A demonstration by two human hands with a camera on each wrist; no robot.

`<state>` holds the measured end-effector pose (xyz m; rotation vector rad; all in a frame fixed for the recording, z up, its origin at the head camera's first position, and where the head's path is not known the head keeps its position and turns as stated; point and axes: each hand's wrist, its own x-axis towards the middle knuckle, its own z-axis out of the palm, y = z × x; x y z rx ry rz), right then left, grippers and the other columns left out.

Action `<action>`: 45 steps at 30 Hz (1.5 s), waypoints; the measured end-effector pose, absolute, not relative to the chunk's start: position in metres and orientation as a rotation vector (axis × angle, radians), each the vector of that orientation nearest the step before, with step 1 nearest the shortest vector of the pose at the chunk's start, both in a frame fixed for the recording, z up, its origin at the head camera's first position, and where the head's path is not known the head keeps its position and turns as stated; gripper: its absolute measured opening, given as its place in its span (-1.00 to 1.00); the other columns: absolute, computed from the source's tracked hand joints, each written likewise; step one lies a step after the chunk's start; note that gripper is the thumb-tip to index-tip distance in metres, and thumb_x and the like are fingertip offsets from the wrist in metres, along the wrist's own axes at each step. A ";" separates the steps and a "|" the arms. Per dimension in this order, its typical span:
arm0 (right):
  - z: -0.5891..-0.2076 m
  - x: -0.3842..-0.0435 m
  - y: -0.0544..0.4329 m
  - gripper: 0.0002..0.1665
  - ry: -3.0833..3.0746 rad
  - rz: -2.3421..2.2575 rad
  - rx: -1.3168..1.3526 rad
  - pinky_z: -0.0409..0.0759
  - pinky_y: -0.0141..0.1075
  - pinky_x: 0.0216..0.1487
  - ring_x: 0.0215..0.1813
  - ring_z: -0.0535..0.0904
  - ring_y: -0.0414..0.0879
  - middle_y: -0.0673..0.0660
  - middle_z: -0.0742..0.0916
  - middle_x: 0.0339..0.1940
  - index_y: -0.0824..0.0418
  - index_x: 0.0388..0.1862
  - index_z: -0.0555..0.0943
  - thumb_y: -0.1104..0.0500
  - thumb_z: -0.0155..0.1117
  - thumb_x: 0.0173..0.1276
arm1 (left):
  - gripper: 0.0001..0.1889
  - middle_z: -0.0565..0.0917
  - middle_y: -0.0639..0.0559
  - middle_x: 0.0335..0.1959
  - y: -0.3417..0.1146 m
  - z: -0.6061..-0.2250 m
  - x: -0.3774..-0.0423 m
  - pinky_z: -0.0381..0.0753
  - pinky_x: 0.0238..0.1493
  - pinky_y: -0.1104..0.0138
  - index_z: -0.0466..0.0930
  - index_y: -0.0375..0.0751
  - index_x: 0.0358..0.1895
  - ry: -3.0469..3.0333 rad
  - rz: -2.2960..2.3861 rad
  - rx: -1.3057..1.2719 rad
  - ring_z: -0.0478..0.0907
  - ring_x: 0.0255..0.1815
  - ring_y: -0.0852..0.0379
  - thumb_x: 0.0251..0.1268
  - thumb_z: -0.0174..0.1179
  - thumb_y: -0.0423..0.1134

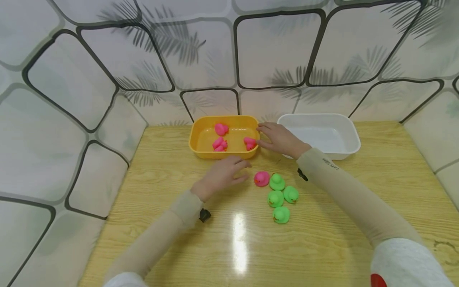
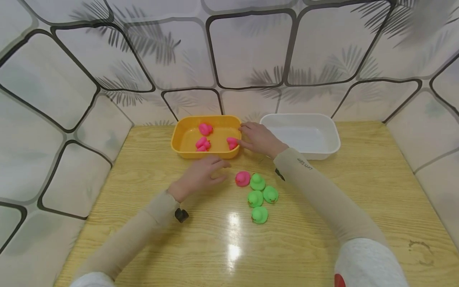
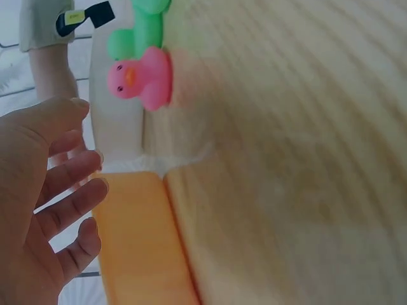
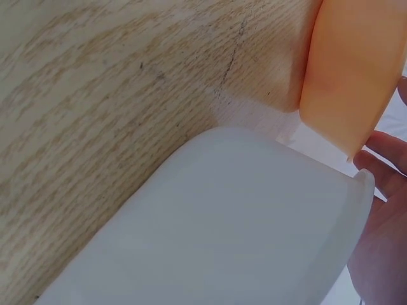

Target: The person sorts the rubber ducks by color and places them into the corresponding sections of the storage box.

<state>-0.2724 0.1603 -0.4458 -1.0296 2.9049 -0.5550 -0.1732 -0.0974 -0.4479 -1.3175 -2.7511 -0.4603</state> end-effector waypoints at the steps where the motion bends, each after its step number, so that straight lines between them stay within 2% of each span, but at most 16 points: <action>1: -0.446 -0.272 0.160 -0.27 2.906 -0.555 -1.031 0.28 0.14 0.55 0.49 0.39 0.31 0.38 0.52 0.45 0.41 0.43 0.47 -0.10 0.27 0.56 | -0.61 0.68 -0.02 0.08 -0.096 -0.449 -0.172 0.64 0.18 0.17 0.65 -0.12 0.22 -2.764 -0.463 -1.318 0.64 0.09 0.01 0.43 0.37 -0.08; 17: -0.441 -0.267 0.161 -0.29 2.891 -0.579 -1.024 0.22 0.14 0.58 0.53 0.34 0.32 0.39 0.50 0.48 0.42 0.44 0.46 -0.06 0.27 0.57 | -0.49 0.66 0.00 0.13 -0.077 -0.465 -0.166 0.66 0.11 0.23 0.59 -0.12 0.32 -2.795 -0.488 -1.354 0.64 0.06 0.08 0.40 0.39 -0.02; 28: -0.442 -0.268 0.161 -0.29 2.898 -0.586 -1.021 0.23 0.14 0.58 0.53 0.34 0.32 0.38 0.51 0.47 0.42 0.44 0.46 -0.06 0.27 0.56 | -0.58 0.66 0.06 0.03 -0.068 -0.470 -0.166 0.66 -0.04 0.30 0.62 -0.05 0.26 -2.791 -0.433 -1.351 0.62 -0.06 0.14 0.45 0.34 0.01; 45: -0.442 -0.268 0.160 -0.28 2.897 -0.572 -1.022 0.23 0.13 0.58 0.53 0.35 0.31 0.38 0.51 0.47 0.42 0.44 0.46 -0.07 0.26 0.56 | -0.63 0.64 0.09 -0.03 -0.064 -0.472 -0.166 0.63 -0.11 0.30 0.64 -0.01 0.24 -2.847 -0.416 -1.324 0.58 -0.12 0.16 0.52 0.26 0.04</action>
